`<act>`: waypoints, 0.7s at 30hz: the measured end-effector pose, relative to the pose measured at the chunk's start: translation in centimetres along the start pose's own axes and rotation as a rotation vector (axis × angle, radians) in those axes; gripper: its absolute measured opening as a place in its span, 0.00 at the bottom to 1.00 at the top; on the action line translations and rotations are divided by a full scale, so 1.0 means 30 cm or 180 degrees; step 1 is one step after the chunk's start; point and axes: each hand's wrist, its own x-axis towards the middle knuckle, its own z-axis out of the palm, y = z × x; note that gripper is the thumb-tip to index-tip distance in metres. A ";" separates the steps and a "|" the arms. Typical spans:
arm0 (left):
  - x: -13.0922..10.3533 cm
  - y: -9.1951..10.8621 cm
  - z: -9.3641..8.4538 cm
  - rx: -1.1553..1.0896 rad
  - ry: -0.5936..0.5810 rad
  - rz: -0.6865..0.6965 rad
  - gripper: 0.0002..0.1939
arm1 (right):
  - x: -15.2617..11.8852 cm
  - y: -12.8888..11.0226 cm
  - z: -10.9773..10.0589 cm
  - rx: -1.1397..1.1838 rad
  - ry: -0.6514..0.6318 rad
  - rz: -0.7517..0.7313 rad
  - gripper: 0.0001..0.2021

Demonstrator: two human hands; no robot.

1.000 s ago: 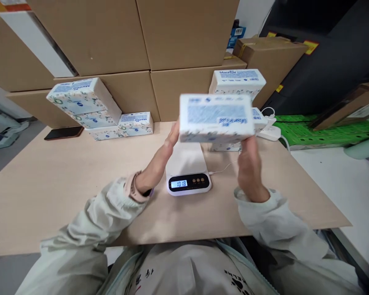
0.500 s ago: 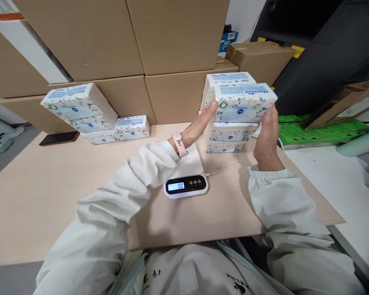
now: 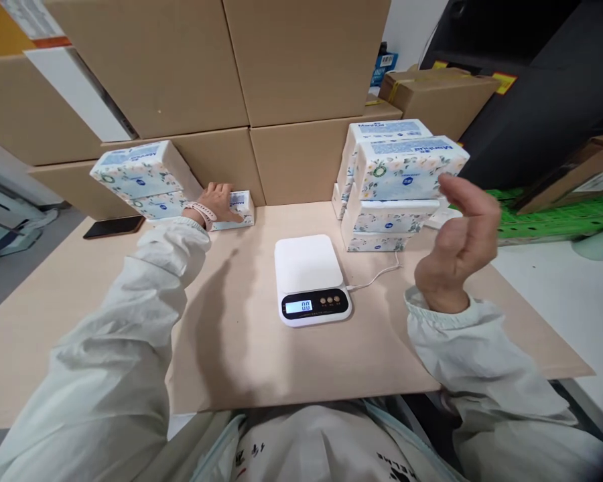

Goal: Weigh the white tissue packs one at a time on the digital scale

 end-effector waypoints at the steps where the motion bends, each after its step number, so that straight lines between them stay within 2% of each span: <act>1: 0.024 -0.010 0.008 0.0029 -0.0063 -0.0008 0.56 | -0.009 -0.011 0.007 -0.0059 -0.0098 -0.0071 0.21; 6: 0.082 -0.008 0.047 0.0177 -0.0101 0.0050 0.61 | -0.046 -0.042 0.027 -0.0043 -0.0354 -0.0048 0.19; 10: 0.021 0.028 0.064 0.0133 -0.0030 0.0155 0.58 | -0.044 -0.113 0.045 0.0480 -0.0714 0.0323 0.18; 12: -0.051 0.053 0.065 0.0005 0.0076 0.0289 0.56 | -0.026 -0.165 0.069 0.0976 -0.1218 0.0917 0.17; 14: -0.146 0.070 0.057 -0.0345 0.0205 0.0457 0.53 | 0.002 -0.216 0.115 0.1547 -0.1963 0.1893 0.18; 16: -0.256 0.068 0.044 -0.1010 0.0300 0.0522 0.51 | 0.029 -0.257 0.186 0.2150 -0.2732 0.2925 0.20; 18: -0.371 0.048 0.036 -0.2150 0.0572 0.0209 0.47 | 0.044 -0.282 0.280 0.2573 -0.3321 0.3652 0.22; 21: -0.521 0.012 0.057 -0.3747 0.1152 -0.0756 0.38 | 0.034 -0.293 0.440 0.2513 -0.3798 0.4033 0.22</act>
